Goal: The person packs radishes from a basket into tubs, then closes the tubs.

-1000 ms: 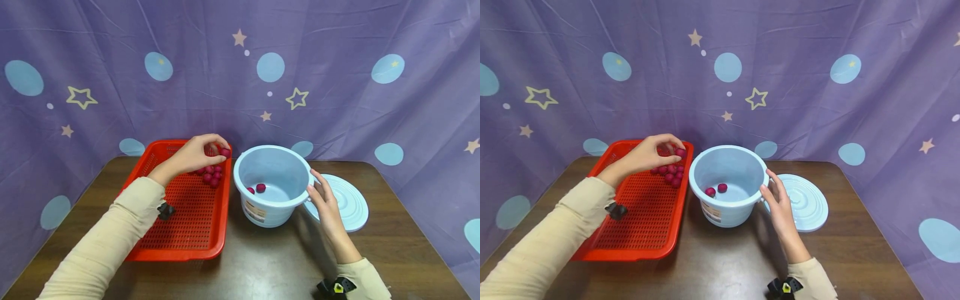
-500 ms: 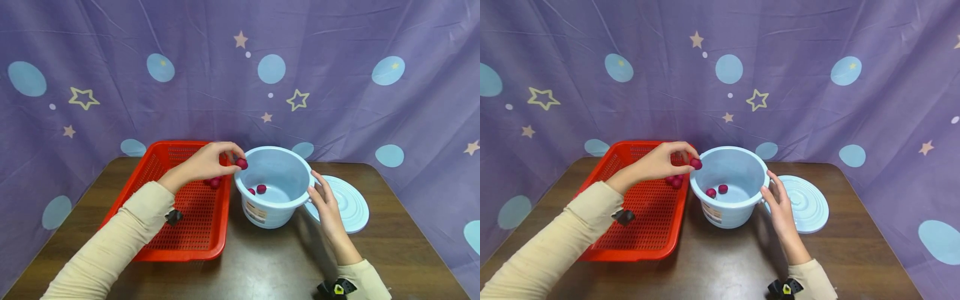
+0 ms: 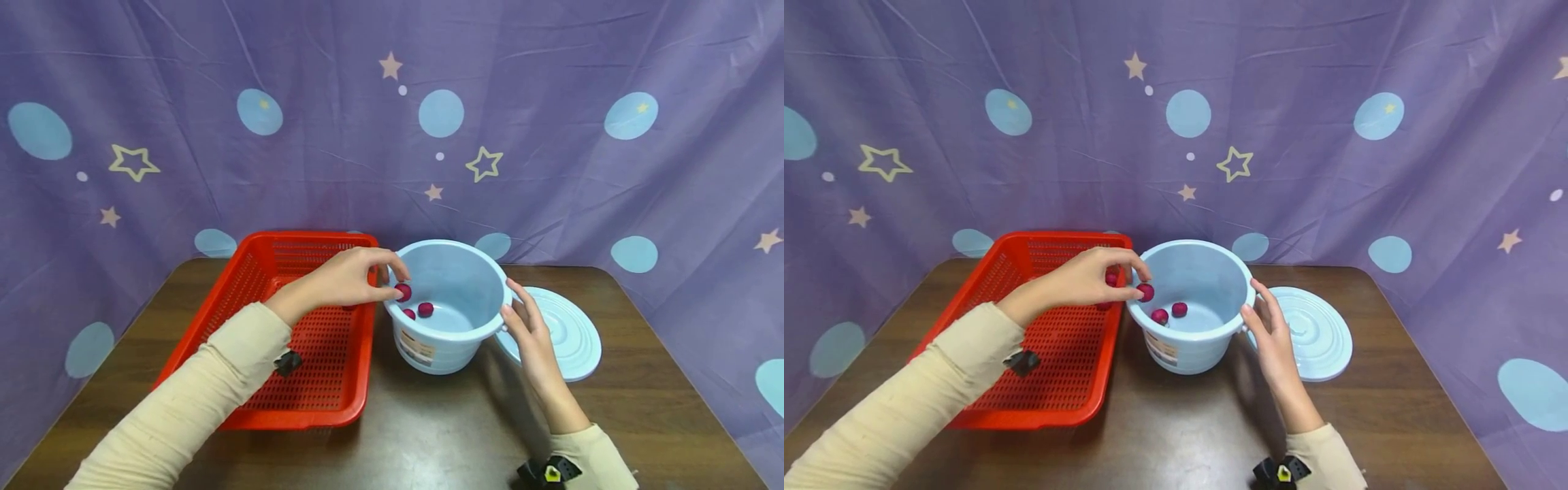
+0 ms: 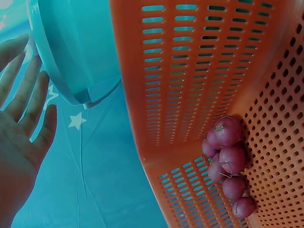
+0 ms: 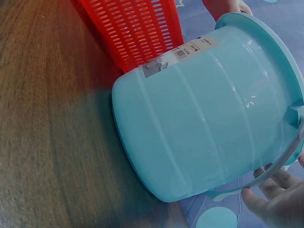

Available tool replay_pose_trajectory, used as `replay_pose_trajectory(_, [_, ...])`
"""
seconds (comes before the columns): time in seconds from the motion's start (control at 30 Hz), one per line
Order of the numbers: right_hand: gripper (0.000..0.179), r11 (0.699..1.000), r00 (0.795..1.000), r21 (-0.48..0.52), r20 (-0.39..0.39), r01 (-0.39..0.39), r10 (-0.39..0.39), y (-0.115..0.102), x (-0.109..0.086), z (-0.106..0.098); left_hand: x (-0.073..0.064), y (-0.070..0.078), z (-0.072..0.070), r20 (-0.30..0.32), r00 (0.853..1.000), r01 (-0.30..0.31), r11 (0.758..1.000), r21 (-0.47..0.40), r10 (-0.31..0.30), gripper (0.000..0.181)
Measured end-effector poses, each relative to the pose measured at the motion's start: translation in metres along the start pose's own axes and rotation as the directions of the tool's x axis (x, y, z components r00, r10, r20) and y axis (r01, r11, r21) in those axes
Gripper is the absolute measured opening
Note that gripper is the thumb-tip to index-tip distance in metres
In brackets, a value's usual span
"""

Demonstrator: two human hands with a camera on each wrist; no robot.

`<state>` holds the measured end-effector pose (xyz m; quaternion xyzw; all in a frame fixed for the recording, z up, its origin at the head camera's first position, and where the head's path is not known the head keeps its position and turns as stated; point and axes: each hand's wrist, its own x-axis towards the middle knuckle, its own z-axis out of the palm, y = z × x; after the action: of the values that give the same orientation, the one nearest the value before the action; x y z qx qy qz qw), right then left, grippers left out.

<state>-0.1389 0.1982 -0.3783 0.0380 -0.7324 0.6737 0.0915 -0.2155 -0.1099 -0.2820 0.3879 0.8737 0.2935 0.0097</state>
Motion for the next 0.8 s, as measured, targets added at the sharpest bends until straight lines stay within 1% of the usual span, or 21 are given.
replay_pose_trajectory(0.1, [0.052, 1.0, 1.0, 0.008, 0.002, 0.005, -0.005, 0.001, -0.001, 0.0, -0.001, -0.003, 0.0, -0.008, 1.0, -0.001, 1.0, -0.022, 0.001, 0.023])
replay_pose_trajectory(0.17, [0.051, 1.0, 1.0, 0.011, 0.001, 0.004, -0.004, 0.002, -0.002, 0.001, -0.002, -0.006, -0.001, -0.024, 1.0, 0.012, 0.999, -0.033, -0.013, 0.022])
replay_pose_trajectory(0.33, [0.051, 1.0, 1.0, 0.008, -0.002, -0.001, 0.001, 0.004, -0.003, 0.003, -0.007, -0.013, -0.006, -0.072, 0.994, 0.075, 0.993, -0.088, -0.082, 0.02])
replay_pose_trajectory(0.43, [0.051, 1.0, 1.0, 0.007, -0.004, -0.003, 0.003, 0.005, -0.003, 0.003, -0.008, -0.019, -0.01, -0.099, 0.989, 0.1, 0.987, -0.124, -0.112, 0.019])
replay_pose_trajectory(0.53, [0.051, 1.0, 1.0, 0.012, -0.004, -0.001, 0.001, 0.005, -0.001, 0.003, -0.008, -0.027, -0.013, -0.118, 0.984, 0.118, 0.983, -0.144, -0.135, 0.017])
replay_pose_trajectory(0.6, [0.051, 1.0, 1.0, 0.015, 0.0, 0.001, -0.001, 0.004, 0.0, 0.003, -0.009, -0.032, -0.015, -0.123, 0.979, 0.141, 0.977, -0.157, -0.162, 0.016])
replay_pose_trajectory(0.7, [0.051, 1.0, 1.0, 0.014, 0.003, 0.0, -0.001, 0.003, 0.001, 0.002, -0.007, -0.044, -0.017, -0.125, 0.973, 0.172, 0.972, -0.161, -0.193, 0.02])
replay_pose_trajectory(0.8, [0.051, 1.0, 1.0, 0.011, -0.003, 0.003, -0.003, 0.002, 0.002, 0.0, -0.005, -0.057, -0.017, -0.139, 0.968, 0.186, 0.97, -0.154, -0.208, 0.024])
